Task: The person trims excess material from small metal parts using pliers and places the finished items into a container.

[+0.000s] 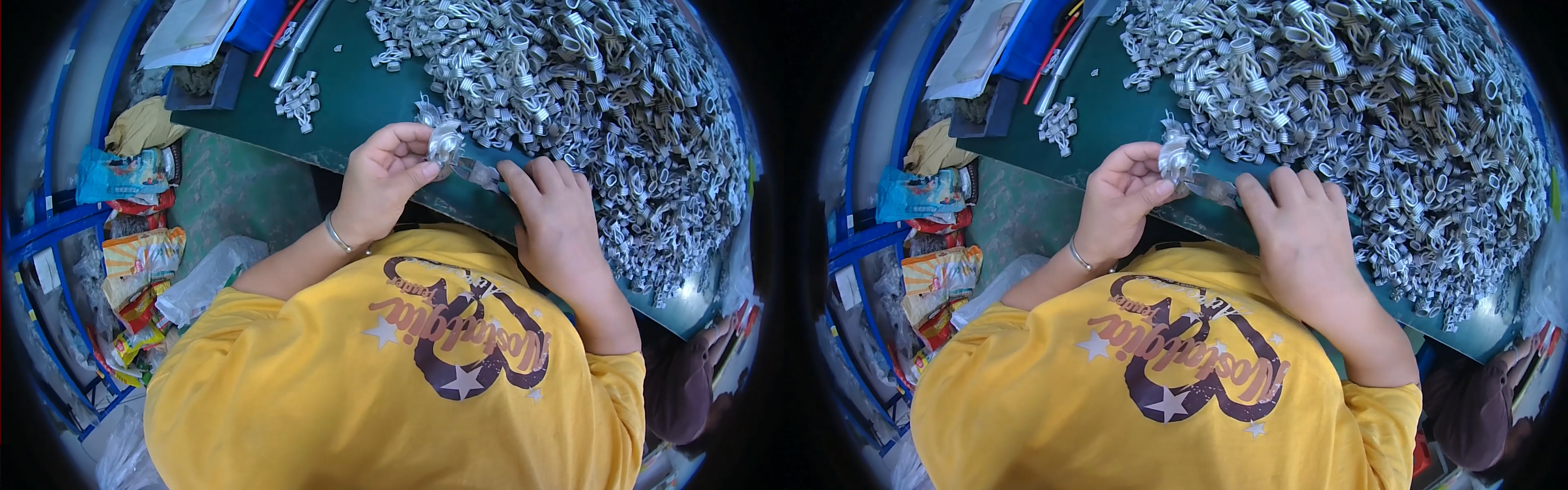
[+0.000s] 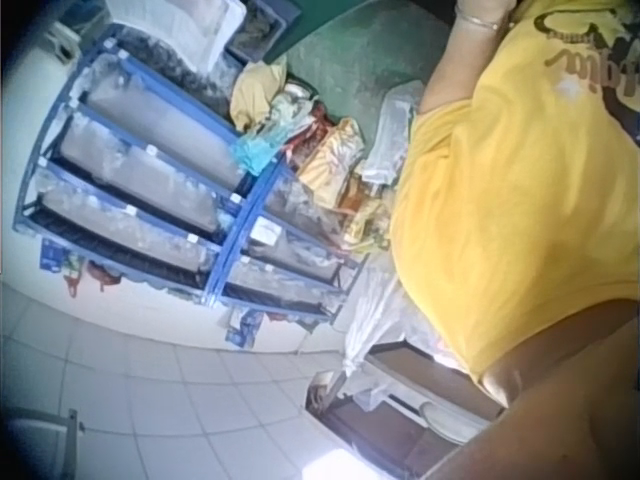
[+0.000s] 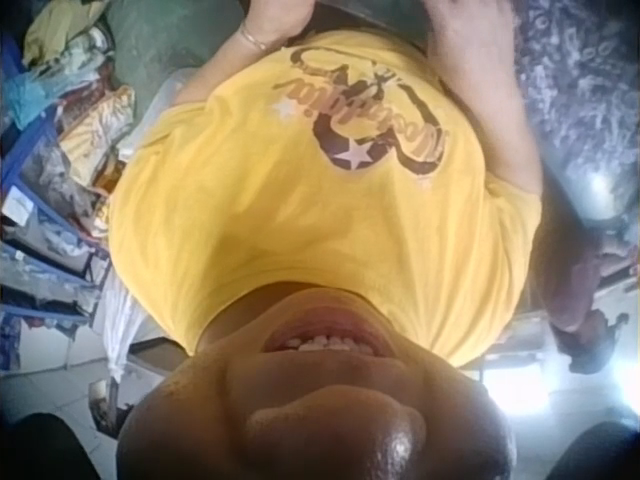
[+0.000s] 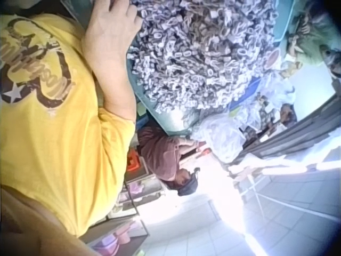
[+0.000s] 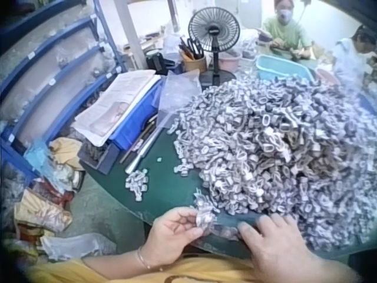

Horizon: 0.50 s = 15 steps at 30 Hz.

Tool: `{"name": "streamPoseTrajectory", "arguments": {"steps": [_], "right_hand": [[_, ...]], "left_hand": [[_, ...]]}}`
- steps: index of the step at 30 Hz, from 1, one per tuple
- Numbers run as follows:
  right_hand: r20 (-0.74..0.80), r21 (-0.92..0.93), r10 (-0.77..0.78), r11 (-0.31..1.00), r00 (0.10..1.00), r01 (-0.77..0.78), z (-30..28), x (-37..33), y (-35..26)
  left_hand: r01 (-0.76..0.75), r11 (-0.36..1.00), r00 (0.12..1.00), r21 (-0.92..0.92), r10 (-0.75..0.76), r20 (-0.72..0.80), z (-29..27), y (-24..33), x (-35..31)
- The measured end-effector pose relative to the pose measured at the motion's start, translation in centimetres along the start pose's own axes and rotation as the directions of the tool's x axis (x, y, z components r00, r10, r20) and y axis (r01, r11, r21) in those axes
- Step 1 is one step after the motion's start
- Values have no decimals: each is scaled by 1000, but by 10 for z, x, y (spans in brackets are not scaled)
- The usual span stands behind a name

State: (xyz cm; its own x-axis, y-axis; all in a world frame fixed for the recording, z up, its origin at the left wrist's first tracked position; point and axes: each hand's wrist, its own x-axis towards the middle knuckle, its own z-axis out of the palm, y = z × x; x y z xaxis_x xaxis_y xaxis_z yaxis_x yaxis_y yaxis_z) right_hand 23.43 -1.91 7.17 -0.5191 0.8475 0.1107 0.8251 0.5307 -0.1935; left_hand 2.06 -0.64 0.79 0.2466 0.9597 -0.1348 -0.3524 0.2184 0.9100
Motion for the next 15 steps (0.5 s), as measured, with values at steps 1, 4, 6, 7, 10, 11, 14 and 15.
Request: {"name": "streamPoseTrajectory", "arguments": {"steps": [1, 4, 6, 7, 10, 11, 14, 15], "right_hand": [[99, 255, 27, 965, 995, -52, -2, -1, 5], [260, 557, 10, 815, 966, -158, -6, -1, 9], [164, 688, 103, 701, 981, -188, -4, 0, 6], [159, 749, 178, 620, 971, -236, 6, -3, 5], [152, 948, 343, 215, 927, -235, 27, 13, -15], [88, 963, 354, 209, 931, -171, 30, 19, -20], [-23, 890, 418, 422, 908, -172, 43, 27, -21], [-22, 890, 418, 422, 908, -173, 44, 29, -22]], "left_hand": [[17, 998, 1000, -65, -18, -12, -1, 0, 0], [97, 979, 989, -181, -116, -95, -1, 17, 7], [116, 971, 989, -208, -132, -68, -1, 19, 8], [154, 949, 986, -274, -167, -25, 2, 20, 8], [201, 912, 979, -358, -204, 30, 12, 15, 6], [204, 908, 979, -367, -195, 61, 14, 9, 6], [227, 876, 974, -426, -200, 108, 20, 9, 6], [218, 874, 976, -435, -207, 72, 21, 9, 6]]}}
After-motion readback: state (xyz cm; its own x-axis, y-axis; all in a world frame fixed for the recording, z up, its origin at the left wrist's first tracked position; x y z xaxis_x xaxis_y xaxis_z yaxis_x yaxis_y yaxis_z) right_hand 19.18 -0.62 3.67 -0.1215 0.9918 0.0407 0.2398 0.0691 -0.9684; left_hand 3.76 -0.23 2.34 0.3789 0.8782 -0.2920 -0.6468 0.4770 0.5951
